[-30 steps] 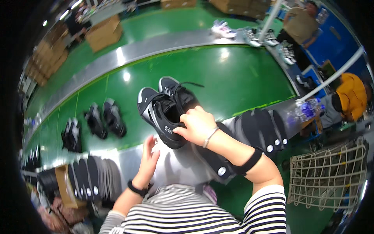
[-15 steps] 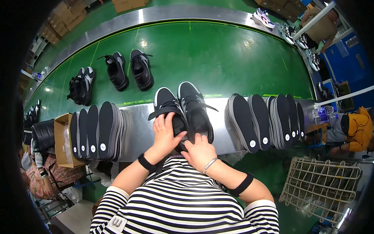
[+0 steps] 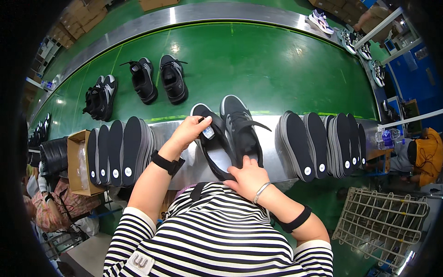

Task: Inspecting and organizing shoes on a conveyor belt in a manufacturing facility.

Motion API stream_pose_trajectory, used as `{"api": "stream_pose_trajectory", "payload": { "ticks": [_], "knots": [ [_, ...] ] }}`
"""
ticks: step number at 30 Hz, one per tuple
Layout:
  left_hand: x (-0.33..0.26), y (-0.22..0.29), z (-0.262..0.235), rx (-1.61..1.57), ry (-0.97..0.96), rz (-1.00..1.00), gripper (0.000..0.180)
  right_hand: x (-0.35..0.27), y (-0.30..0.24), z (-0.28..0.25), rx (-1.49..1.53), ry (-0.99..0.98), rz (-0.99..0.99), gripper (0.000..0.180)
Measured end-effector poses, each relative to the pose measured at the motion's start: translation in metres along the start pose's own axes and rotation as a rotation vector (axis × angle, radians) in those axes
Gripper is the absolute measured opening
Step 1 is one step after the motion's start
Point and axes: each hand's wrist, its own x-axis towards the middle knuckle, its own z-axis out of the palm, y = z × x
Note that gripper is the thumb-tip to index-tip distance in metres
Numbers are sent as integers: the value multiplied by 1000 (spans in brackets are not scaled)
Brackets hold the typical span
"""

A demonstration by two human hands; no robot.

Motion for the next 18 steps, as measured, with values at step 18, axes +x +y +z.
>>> {"api": "stream_pose_trajectory", "payload": {
  "ticks": [18],
  "knots": [
    [10, -2, 0, -127, -20, -88, 33, 92, -7, -7, -481, 773, -435, 16]
  ]
}}
